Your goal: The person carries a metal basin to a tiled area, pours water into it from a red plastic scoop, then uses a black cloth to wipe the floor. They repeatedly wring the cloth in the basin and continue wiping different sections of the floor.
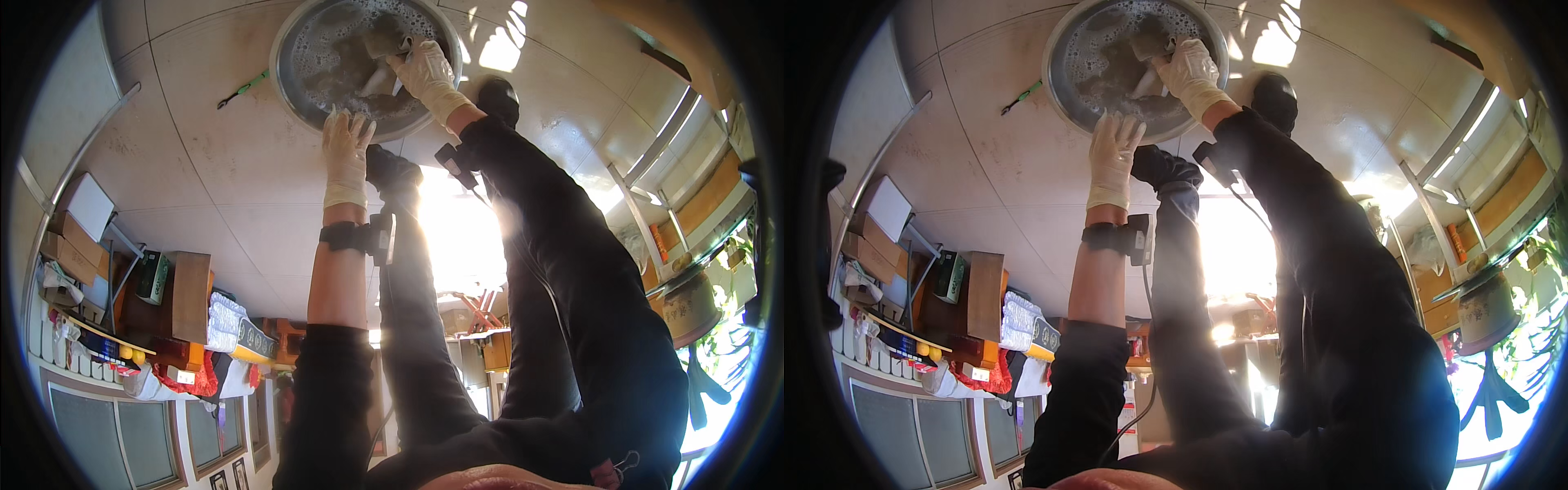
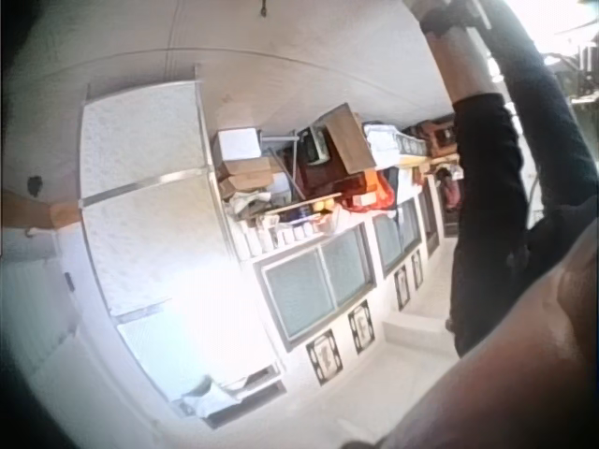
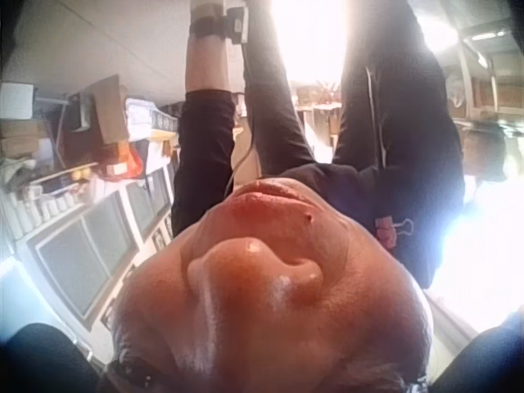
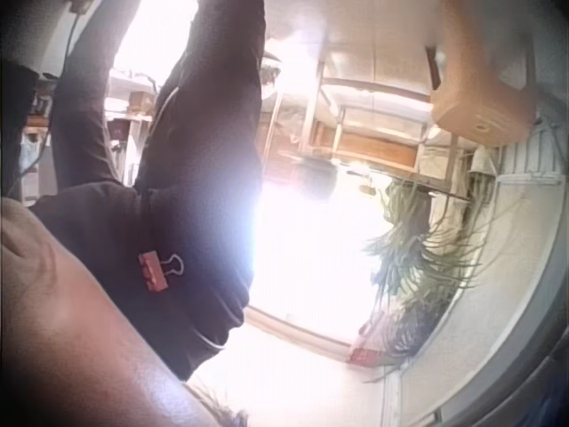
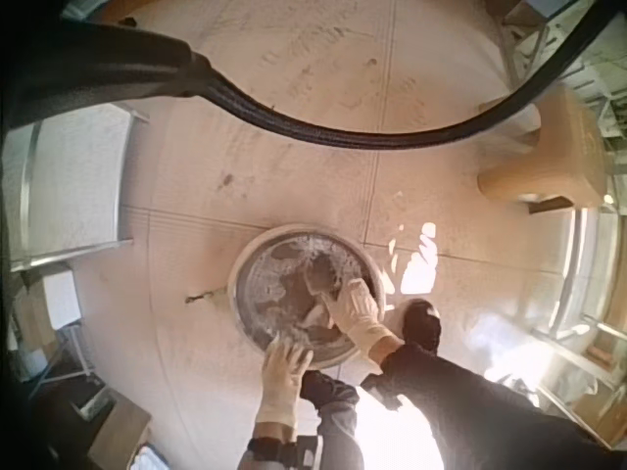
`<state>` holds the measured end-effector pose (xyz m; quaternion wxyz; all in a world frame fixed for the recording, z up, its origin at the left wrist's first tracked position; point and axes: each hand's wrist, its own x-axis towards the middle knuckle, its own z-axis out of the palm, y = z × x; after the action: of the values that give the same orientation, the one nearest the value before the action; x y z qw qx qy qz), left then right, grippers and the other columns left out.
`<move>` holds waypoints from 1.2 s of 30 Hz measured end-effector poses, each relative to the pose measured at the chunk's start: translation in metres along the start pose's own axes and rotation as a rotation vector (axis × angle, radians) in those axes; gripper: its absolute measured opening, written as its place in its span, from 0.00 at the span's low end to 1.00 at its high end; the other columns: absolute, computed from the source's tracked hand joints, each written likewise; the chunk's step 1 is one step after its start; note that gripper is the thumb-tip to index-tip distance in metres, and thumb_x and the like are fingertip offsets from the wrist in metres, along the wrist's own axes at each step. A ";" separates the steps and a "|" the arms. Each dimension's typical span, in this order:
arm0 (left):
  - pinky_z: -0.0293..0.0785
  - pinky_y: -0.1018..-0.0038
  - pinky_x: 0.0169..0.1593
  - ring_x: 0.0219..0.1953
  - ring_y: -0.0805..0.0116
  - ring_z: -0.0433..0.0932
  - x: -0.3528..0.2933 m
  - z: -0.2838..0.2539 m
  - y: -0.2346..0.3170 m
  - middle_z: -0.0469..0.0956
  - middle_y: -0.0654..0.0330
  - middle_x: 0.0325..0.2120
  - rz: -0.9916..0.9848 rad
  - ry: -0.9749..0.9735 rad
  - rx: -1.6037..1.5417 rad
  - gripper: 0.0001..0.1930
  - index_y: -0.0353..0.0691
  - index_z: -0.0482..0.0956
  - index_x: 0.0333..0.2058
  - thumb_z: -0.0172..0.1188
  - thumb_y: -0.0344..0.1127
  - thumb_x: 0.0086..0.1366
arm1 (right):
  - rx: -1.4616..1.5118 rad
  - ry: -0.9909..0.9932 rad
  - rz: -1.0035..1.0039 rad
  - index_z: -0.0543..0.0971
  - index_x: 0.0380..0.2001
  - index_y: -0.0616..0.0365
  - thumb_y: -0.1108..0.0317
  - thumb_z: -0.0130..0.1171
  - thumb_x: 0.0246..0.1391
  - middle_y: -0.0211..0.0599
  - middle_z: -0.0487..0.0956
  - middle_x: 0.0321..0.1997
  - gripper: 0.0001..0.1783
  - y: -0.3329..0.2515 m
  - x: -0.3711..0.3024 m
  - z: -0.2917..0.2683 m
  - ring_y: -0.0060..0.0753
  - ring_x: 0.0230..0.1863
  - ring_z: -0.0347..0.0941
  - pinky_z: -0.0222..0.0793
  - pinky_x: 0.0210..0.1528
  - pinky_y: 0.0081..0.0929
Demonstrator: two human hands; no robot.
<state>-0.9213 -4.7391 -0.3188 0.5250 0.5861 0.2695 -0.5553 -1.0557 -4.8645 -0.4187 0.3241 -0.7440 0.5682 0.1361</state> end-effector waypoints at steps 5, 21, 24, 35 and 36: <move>0.70 0.45 0.63 0.61 0.43 0.67 0.014 -0.001 -0.017 0.64 0.42 0.58 -0.073 0.013 -0.009 0.21 0.32 0.60 0.60 0.48 0.35 0.74 | 0.000 -0.121 0.055 0.81 0.47 0.46 0.52 0.59 0.56 0.37 0.79 0.53 0.18 -0.027 0.005 0.002 0.45 0.53 0.78 0.75 0.51 0.40; 0.71 0.69 0.54 0.48 0.62 0.77 0.042 0.020 0.002 0.77 0.55 0.43 0.294 -0.368 0.449 0.12 0.37 0.73 0.49 0.49 0.33 0.70 | 0.465 -0.100 0.006 0.83 0.26 0.55 0.45 0.57 0.58 0.45 0.82 0.28 0.23 -0.093 -0.052 -0.036 0.49 0.32 0.79 0.74 0.37 0.40; 0.71 0.65 0.58 0.53 0.58 0.76 0.037 0.014 -0.001 0.76 0.52 0.48 0.320 -0.172 0.431 0.13 0.34 0.73 0.50 0.51 0.25 0.67 | 0.183 0.095 0.137 0.83 0.27 0.55 0.45 0.50 0.62 0.47 0.82 0.36 0.26 -0.071 -0.007 -0.025 0.54 0.38 0.78 0.75 0.38 0.46; 0.57 0.30 0.61 0.72 0.41 0.43 0.035 0.000 -0.014 0.41 0.50 0.71 -0.106 0.006 -0.218 0.51 0.50 0.33 0.72 0.66 0.42 0.65 | -0.340 -0.206 -0.159 0.81 0.45 0.50 0.49 0.54 0.59 0.38 0.80 0.50 0.20 -0.040 0.022 -0.002 0.47 0.50 0.78 0.75 0.49 0.41; 0.56 0.29 0.60 0.72 0.41 0.43 0.036 -0.001 -0.016 0.40 0.50 0.71 -0.106 -0.040 -0.233 0.51 0.50 0.35 0.72 0.66 0.44 0.65 | -0.214 -0.099 -0.133 0.81 0.44 0.51 0.50 0.55 0.59 0.40 0.81 0.45 0.19 -0.039 0.024 -0.002 0.48 0.47 0.78 0.75 0.47 0.42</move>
<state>-0.9265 -4.7428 -0.3577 0.5646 0.4949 0.3524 -0.5587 -1.0118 -4.8783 -0.4176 0.2788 -0.8027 0.4831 0.2108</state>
